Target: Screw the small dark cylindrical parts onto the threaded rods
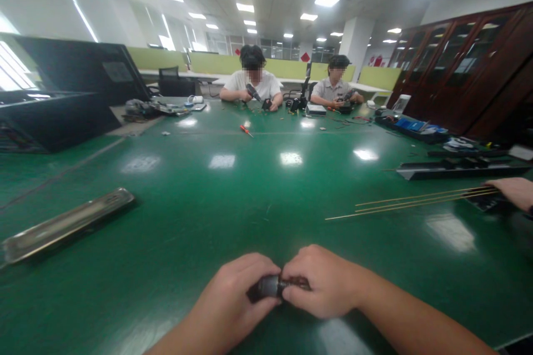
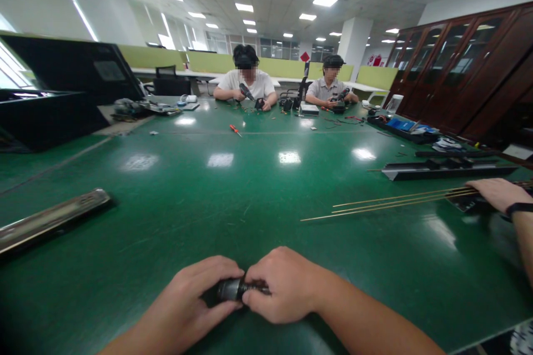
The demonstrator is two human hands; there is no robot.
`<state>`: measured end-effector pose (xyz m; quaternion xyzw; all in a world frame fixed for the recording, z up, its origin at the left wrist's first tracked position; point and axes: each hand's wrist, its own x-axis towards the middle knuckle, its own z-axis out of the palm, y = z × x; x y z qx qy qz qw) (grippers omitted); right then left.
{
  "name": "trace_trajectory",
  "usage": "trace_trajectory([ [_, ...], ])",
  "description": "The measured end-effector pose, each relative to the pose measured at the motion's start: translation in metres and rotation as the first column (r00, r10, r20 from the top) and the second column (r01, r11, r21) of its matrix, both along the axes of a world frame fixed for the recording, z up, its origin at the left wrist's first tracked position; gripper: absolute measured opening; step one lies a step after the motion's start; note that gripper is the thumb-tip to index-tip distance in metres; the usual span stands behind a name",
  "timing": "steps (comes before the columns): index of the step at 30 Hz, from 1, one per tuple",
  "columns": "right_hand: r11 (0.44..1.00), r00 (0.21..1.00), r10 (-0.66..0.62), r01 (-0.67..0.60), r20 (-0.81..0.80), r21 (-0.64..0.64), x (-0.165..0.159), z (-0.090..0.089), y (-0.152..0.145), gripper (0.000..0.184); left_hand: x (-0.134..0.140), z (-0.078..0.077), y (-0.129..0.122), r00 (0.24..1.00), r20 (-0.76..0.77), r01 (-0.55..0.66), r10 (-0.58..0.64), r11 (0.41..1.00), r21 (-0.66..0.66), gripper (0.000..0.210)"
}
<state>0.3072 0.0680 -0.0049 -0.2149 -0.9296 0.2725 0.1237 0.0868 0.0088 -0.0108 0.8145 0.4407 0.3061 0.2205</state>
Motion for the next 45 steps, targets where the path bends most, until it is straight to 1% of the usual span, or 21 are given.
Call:
trace_trajectory([
  [4,0.996,1.0,0.013,-0.015,0.025,0.088,-0.0003,-0.0002,-0.0019,0.022,-0.0004,-0.0013,0.0002,1.0,0.013,-0.005,0.004,0.999,0.04,0.028],
  [10,0.989,0.999,0.025,-0.031,0.048,0.142,0.0003,0.001,-0.0003,0.022,-0.003,-0.0014,0.0018,0.999,-0.012,-0.032,0.033,0.997,0.064,0.028],
  [15,0.988,0.998,0.02,-0.029,0.062,0.152,0.0006,0.0002,0.0012,0.024,-0.0045,-0.002,0.0016,0.999,-0.012,-0.04,0.04,0.998,0.042,0.031],
  [24,0.987,0.999,0.015,-0.021,0.036,0.161,0.0016,-0.0009,0.0008,0.022,-0.0054,-0.0026,0.0015,0.999,-0.021,-0.041,0.042,0.999,0.026,0.025],
  [29,0.987,1.0,0.015,-0.016,0.012,0.161,0.0005,-0.0039,0.0017,0.027,-0.0044,0.0008,0.0011,0.998,-0.023,-0.051,0.052,0.998,0.035,0.021],
  [35,0.983,1.0,0.013,-0.011,-0.009,0.184,0.0015,-0.0042,0.0026,0.029,-0.0067,0.002,0.0008,0.998,-0.02,-0.059,0.06,0.997,0.054,0.021],
  [42,0.983,1.0,0.009,-0.006,-0.016,0.183,0.0024,-0.0035,0.0023,0.027,-0.0071,0.0017,0.0005,0.998,-0.022,-0.061,0.062,0.997,0.039,0.023],
  [45,0.985,1.0,0.006,-0.004,-0.009,0.174,0.0026,-0.0016,0.0022,0.026,-0.0075,0.002,0.001,0.998,-0.017,-0.06,0.061,0.997,0.057,0.023],
])
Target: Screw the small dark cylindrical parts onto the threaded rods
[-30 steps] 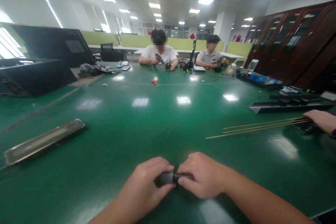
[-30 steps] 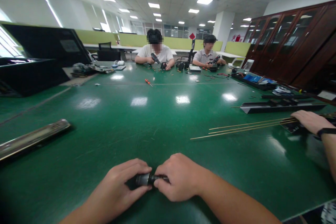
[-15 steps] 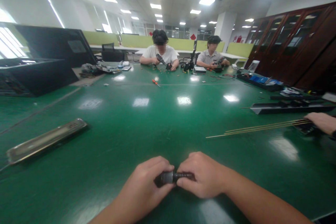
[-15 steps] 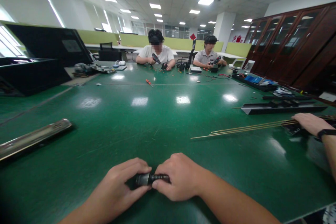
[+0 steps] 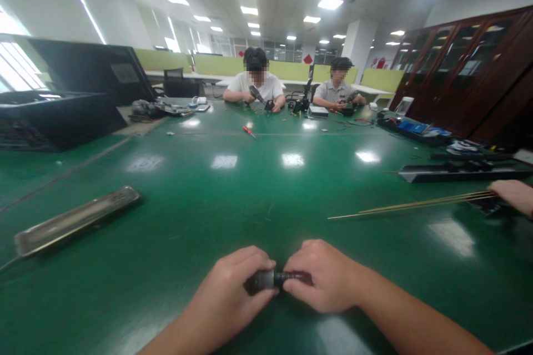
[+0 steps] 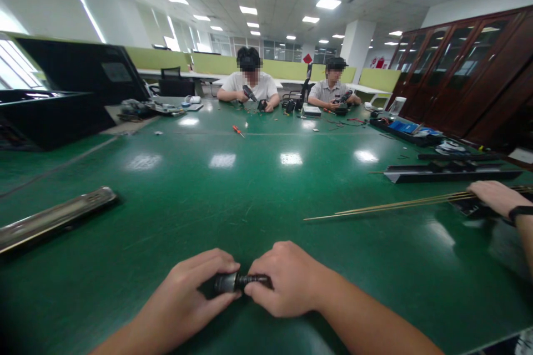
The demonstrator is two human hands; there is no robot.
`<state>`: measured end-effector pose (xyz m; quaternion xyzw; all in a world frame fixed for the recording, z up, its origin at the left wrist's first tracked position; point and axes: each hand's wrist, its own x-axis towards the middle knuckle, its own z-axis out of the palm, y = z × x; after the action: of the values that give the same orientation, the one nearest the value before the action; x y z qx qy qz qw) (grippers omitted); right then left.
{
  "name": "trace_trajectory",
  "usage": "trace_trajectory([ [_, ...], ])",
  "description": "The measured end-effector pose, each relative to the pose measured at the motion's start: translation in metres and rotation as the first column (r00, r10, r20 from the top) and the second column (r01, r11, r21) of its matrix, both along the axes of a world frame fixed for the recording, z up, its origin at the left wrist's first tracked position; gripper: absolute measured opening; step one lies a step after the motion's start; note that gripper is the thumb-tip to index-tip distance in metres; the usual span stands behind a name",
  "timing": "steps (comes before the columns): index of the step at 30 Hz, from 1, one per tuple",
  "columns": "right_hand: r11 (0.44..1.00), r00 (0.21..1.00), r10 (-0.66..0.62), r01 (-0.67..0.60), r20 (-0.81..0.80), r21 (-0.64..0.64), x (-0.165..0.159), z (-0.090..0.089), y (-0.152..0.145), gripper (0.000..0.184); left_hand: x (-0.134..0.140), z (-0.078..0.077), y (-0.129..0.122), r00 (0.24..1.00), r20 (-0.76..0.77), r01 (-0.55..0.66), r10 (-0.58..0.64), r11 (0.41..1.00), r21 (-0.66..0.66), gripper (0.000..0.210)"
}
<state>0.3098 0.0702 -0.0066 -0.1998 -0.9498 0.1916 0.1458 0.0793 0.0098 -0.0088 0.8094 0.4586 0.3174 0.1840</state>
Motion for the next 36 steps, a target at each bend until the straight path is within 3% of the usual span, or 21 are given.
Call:
trace_trajectory([
  [36,0.992,0.994,-0.104,0.101,-0.035,-0.082,0.006,0.006,0.008,0.024,-0.012,0.005,0.009,0.999,-0.015,-0.03,0.032,0.993,0.113,0.022],
])
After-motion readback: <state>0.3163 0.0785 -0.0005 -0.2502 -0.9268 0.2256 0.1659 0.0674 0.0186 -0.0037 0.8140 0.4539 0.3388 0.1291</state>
